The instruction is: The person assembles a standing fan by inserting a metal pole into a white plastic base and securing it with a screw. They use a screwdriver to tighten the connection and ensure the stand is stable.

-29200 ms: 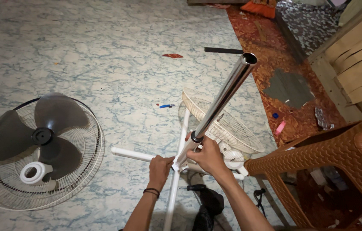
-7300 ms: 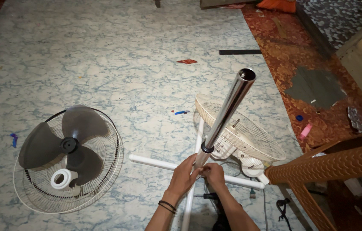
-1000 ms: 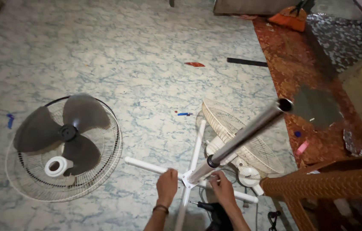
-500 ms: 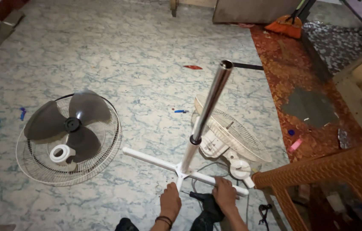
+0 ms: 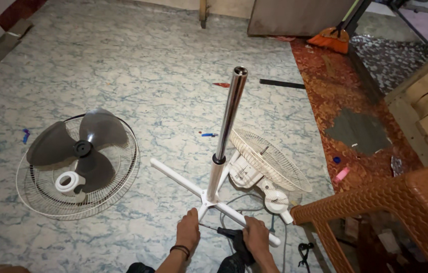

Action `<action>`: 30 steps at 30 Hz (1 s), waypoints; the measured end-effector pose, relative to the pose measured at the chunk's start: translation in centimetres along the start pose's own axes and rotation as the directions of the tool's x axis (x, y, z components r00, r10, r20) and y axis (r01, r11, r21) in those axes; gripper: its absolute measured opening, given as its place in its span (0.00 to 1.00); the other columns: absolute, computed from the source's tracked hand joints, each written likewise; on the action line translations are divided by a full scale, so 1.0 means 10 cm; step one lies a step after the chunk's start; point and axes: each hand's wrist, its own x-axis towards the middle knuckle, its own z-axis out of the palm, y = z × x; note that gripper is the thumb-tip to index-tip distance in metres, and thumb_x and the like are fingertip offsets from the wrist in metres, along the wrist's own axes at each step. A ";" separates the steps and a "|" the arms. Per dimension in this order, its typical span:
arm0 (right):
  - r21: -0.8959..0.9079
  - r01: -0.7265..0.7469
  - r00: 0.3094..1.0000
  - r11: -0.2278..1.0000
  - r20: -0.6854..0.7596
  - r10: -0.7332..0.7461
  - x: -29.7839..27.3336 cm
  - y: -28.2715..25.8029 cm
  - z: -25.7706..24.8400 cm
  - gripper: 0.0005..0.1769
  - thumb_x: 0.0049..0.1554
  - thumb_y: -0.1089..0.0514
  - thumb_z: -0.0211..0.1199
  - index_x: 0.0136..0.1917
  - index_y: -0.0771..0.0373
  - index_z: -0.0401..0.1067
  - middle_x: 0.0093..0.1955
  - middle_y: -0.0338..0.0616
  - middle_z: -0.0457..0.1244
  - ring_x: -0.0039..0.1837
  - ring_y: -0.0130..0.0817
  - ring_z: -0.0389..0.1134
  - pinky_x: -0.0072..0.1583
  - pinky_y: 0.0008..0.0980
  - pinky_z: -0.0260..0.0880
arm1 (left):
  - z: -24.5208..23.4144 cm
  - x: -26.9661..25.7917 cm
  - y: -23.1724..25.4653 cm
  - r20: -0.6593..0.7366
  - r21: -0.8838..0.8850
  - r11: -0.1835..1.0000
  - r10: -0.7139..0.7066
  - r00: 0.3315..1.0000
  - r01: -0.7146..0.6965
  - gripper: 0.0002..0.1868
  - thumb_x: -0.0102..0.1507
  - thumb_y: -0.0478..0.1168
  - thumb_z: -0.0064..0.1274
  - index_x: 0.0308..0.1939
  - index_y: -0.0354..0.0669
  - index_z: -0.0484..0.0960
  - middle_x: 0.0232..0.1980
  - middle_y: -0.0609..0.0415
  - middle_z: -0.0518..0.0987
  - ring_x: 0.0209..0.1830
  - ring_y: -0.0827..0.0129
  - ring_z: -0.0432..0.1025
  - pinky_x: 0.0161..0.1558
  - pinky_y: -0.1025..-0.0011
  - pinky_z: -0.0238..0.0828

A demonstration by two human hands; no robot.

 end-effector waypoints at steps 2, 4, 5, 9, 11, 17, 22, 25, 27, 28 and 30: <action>0.032 0.041 0.998 0.999 -0.038 -0.039 -0.03 0.01 0.00 0.25 0.47 0.61 0.68 0.60 0.57 0.74 0.58 0.44 0.69 0.62 0.51 0.66 0.63 0.48 0.65 | 0.01 -0.02 -0.02 0.018 -0.001 1.000 -0.008 1.000 0.008 0.23 0.52 0.28 0.55 0.48 0.43 0.66 0.47 0.45 0.75 0.47 0.46 0.73 0.46 0.49 0.71; 0.041 -0.004 1.000 0.999 0.016 0.003 -0.04 0.00 -0.03 0.27 0.47 0.61 0.69 0.61 0.57 0.74 0.59 0.45 0.69 0.63 0.51 0.66 0.64 0.47 0.65 | -0.02 0.01 -0.02 0.041 -0.009 1.000 -0.025 0.999 0.025 0.23 0.52 0.27 0.55 0.49 0.43 0.66 0.47 0.45 0.75 0.48 0.46 0.73 0.46 0.49 0.71; 0.044 -0.023 0.999 0.999 0.040 0.021 -0.01 0.00 -0.04 0.27 0.47 0.61 0.69 0.62 0.57 0.74 0.60 0.45 0.69 0.63 0.50 0.66 0.65 0.46 0.64 | -0.04 0.03 -0.02 0.055 -0.016 0.999 -0.037 0.998 0.038 0.24 0.52 0.28 0.55 0.49 0.43 0.65 0.47 0.44 0.75 0.48 0.46 0.73 0.45 0.48 0.71; 0.139 0.000 0.999 0.990 0.052 -0.007 0.01 -0.01 0.03 0.30 0.46 0.60 0.71 0.63 0.57 0.73 0.61 0.48 0.68 0.64 0.51 0.66 0.66 0.44 0.65 | -0.06 0.14 -0.11 -0.072 -0.031 1.000 0.001 0.997 -0.003 0.22 0.52 0.25 0.51 0.48 0.43 0.66 0.46 0.43 0.77 0.47 0.43 0.73 0.45 0.48 0.71; 0.182 0.001 0.997 0.983 0.076 -0.015 0.02 -0.03 0.10 0.30 0.47 0.60 0.72 0.64 0.58 0.73 0.62 0.48 0.68 0.65 0.51 0.65 0.66 0.44 0.64 | -0.09 0.21 -0.21 -0.058 0.008 0.999 -0.033 0.998 0.033 0.18 0.55 0.26 0.50 0.47 0.43 0.66 0.47 0.44 0.77 0.47 0.44 0.73 0.45 0.49 0.72; 0.300 0.010 0.988 0.954 0.145 -0.056 -0.01 -0.12 0.21 0.31 0.49 0.57 0.72 0.66 0.58 0.71 0.66 0.50 0.65 0.68 0.49 0.65 0.69 0.40 0.63 | -0.20 0.34 -0.44 -0.034 0.070 0.994 -0.079 0.996 0.081 0.15 0.58 0.28 0.49 0.47 0.44 0.67 0.47 0.44 0.77 0.48 0.46 0.74 0.47 0.50 0.73; 0.307 0.038 0.985 0.951 0.149 -0.087 -0.01 -0.16 0.23 0.31 0.50 0.56 0.71 0.67 0.58 0.71 0.67 0.51 0.64 0.69 0.49 0.63 0.69 0.40 0.62 | -0.22 0.37 -0.48 -0.014 0.109 0.988 -0.110 0.994 0.111 0.17 0.56 0.29 0.53 0.47 0.44 0.68 0.47 0.45 0.77 0.47 0.47 0.75 0.45 0.51 0.74; 0.313 -0.017 0.980 0.950 0.195 -0.046 -0.03 -0.17 0.23 0.28 0.51 0.56 0.70 0.65 0.57 0.72 0.65 0.48 0.67 0.68 0.47 0.66 0.68 0.39 0.65 | -0.16 0.36 -0.53 -0.016 0.131 0.985 -0.107 0.994 0.108 0.19 0.55 0.29 0.54 0.47 0.43 0.68 0.47 0.45 0.77 0.46 0.48 0.75 0.44 0.52 0.75; 0.300 -0.049 0.972 0.953 0.233 -0.024 -0.03 -0.21 0.22 0.27 0.51 0.55 0.69 0.64 0.57 0.73 0.64 0.46 0.68 0.67 0.45 0.67 0.67 0.38 0.66 | -0.14 0.35 -0.58 -0.006 0.143 0.983 -0.114 0.993 0.114 0.19 0.55 0.29 0.55 0.47 0.43 0.68 0.47 0.45 0.76 0.46 0.48 0.75 0.43 0.54 0.75; 0.288 -0.053 0.969 0.956 0.247 -0.021 -0.04 -0.23 0.21 0.26 0.51 0.55 0.69 0.64 0.56 0.74 0.63 0.46 0.68 0.66 0.45 0.68 0.66 0.37 0.66 | -0.13 0.32 -0.60 -0.021 0.143 0.983 -0.111 0.994 0.113 0.18 0.56 0.30 0.55 0.47 0.43 0.68 0.47 0.45 0.77 0.46 0.49 0.75 0.44 0.54 0.75; 0.270 -0.062 0.966 0.961 0.258 -0.010 -0.02 -0.27 0.19 0.25 0.51 0.54 0.69 0.63 0.56 0.74 0.62 0.45 0.69 0.65 0.45 0.68 0.66 0.37 0.67 | -0.12 0.31 -0.65 -0.058 0.145 0.984 -0.099 0.993 0.106 0.16 0.57 0.30 0.55 0.46 0.44 0.68 0.46 0.46 0.77 0.46 0.50 0.76 0.44 0.54 0.75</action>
